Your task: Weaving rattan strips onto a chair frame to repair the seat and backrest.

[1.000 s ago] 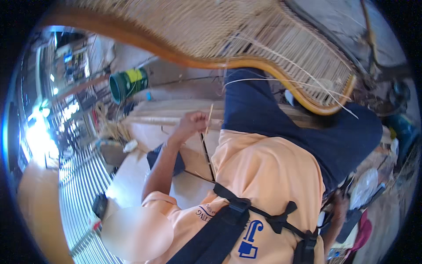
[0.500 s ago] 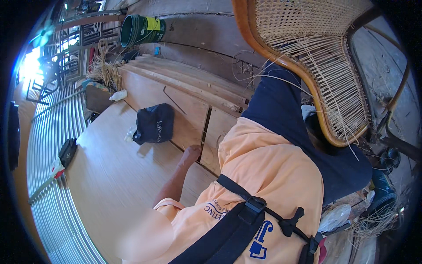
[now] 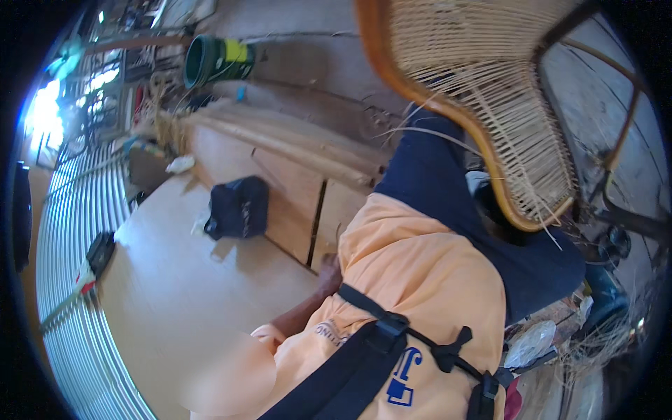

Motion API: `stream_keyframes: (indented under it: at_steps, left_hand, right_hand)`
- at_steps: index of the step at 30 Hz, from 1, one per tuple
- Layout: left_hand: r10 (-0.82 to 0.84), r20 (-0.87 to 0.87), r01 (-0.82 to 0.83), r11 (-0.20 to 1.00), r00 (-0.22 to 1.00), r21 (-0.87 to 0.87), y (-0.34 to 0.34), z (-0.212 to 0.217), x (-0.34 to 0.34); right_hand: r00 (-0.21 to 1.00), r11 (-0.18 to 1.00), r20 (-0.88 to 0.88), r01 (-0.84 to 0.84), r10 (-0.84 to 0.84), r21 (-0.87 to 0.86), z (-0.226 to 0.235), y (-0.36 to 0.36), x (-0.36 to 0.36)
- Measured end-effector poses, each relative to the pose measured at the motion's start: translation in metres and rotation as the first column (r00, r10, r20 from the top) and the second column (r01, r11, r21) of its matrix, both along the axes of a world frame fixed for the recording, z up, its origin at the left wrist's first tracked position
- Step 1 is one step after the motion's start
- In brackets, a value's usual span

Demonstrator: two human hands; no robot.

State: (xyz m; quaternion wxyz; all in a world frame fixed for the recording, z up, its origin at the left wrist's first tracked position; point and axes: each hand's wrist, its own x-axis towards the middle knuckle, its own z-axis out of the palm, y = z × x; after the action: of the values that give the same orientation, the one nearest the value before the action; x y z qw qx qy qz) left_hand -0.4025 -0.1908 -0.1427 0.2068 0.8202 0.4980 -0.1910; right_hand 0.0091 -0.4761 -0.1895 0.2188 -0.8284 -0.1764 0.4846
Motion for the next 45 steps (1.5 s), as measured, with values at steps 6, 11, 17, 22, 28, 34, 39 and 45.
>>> stream_keyframes:
  at_steps: [6, 11, 17, 22, 28, 34, 39, 45]
  left_hand:
    - [-0.127, 0.317, 0.059, 0.975, 0.940, 0.214, 0.148, 0.040, 0.133]
    - [-0.485, 0.473, 0.374, 0.873, 0.736, 0.314, 0.189, 0.055, 0.313]
    - [-0.818, 0.262, 0.706, 0.574, 0.512, 0.415, 0.168, 0.035, 0.416]
    - [-0.875, 0.329, 0.786, 0.469, 0.354, 0.402, 0.191, 0.009, 0.406]
    - [-0.608, 0.550, 0.761, 0.644, 0.573, -0.082, 0.154, 0.009, 0.424]
    - [-0.226, 0.507, 0.518, 0.644, 0.832, -0.563, 0.106, 0.078, 0.462]
    - [-0.154, 0.474, 0.493, 0.403, 0.867, -0.771, 0.054, 0.136, 0.476]
    - [-0.367, 0.744, 0.801, 0.005, 0.558, -0.598, 0.016, 0.213, 0.465]
  right_hand:
    - [0.975, 0.986, 0.151, 0.167, -0.164, -0.008, 0.010, -0.005, -0.021]
    - [0.918, 0.948, 0.254, 0.319, -0.305, -0.014, 0.022, 0.003, -0.055]
    - [0.766, 0.808, 0.424, 0.576, -0.483, -0.122, 0.063, -0.016, -0.101]
    - [0.497, 0.635, 0.632, 0.772, -0.594, -0.010, 0.085, -0.027, -0.062]
    - [0.088, 0.204, 0.538, 0.966, -0.838, 0.160, 0.090, -0.073, -0.060]
    - [0.374, 0.446, 0.676, 0.892, -0.635, -0.075, 0.052, -0.058, -0.102]
    - [0.165, 0.621, 0.957, 0.784, -0.238, 0.019, 0.045, -0.042, -0.065]
    - [0.459, 0.623, 0.733, 0.780, -0.502, -0.062, 0.055, -0.061, -0.073]
